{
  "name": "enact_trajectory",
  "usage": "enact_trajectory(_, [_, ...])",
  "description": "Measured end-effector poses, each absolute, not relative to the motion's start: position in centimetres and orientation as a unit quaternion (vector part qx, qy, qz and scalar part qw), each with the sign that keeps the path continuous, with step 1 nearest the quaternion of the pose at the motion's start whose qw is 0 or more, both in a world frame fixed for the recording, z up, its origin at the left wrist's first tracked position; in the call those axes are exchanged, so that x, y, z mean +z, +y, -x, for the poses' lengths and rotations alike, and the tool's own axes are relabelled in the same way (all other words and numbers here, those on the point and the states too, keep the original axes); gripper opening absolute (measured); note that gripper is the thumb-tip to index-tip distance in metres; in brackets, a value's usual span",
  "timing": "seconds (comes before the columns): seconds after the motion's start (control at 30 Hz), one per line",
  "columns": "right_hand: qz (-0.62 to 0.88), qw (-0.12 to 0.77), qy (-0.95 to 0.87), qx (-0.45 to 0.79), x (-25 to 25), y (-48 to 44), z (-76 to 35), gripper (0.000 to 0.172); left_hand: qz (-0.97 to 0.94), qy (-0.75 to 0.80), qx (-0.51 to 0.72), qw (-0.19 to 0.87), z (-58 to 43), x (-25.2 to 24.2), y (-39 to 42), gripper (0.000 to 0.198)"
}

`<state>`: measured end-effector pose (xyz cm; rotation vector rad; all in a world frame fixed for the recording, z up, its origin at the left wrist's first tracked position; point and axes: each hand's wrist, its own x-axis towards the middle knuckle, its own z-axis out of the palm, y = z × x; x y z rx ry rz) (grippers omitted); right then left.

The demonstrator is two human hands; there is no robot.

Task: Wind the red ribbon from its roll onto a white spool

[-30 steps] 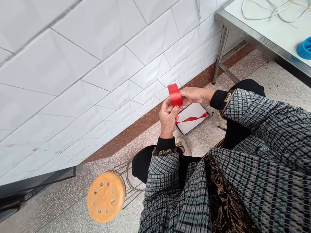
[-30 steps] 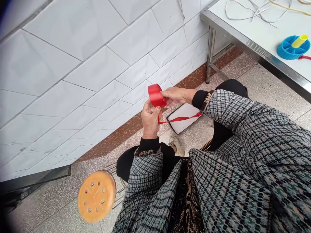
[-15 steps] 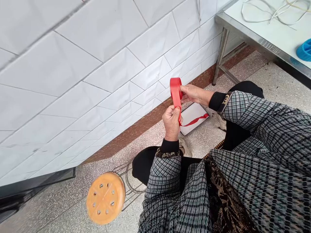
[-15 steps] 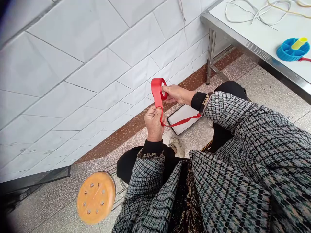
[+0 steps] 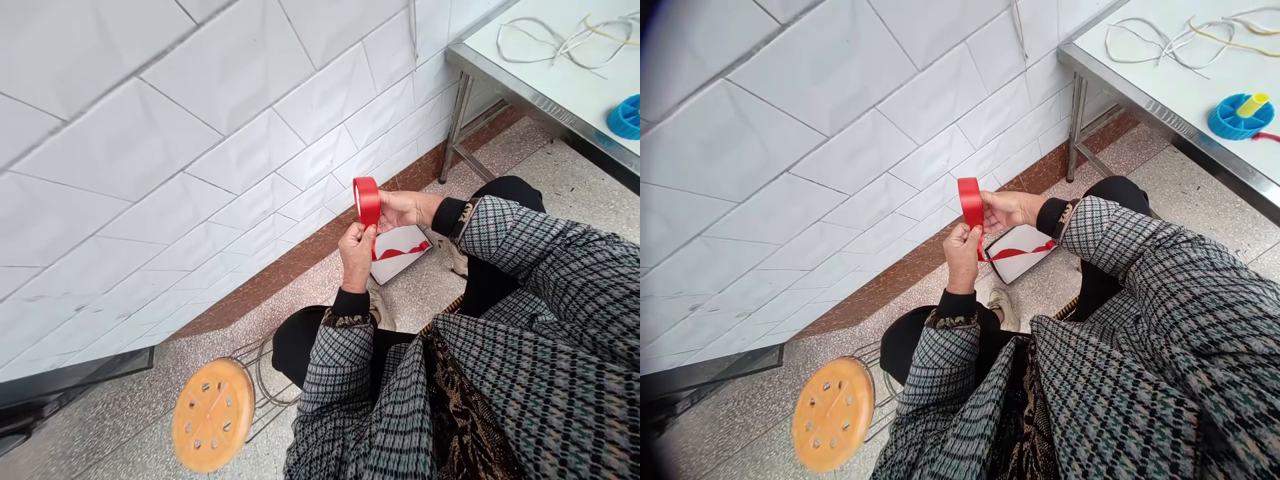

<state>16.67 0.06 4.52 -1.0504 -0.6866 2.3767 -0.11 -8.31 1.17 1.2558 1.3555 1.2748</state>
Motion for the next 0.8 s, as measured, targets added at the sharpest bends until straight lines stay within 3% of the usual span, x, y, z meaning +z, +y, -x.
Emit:
enact_trajectory(0.17, [0.380,0.190,-0.253,0.869,4.4,0.4,-17.0,0.031,-0.472,0.560,0.543,0.411,0.0,1.3,-8.3,0.021])
enact_trajectory(0.3, [0.396,0.170,-0.262,0.863,4.6,0.6,-17.1,0.035,-0.510,0.536,0.547,0.391,0.3,1.3,-8.3,0.042])
enact_trajectory(0.47, [0.414,0.144,-0.260,0.860,5.1,0.5,-17.2,0.042,-0.518,0.517,0.544,0.410,0.5,1.0,-8.0,0.037])
enact_trajectory(0.8, [0.435,0.145,-0.259,0.850,5.6,0.7,-18.1,0.033,-0.468,0.500,0.576,0.447,-1.0,0.8,-7.4,0.034])
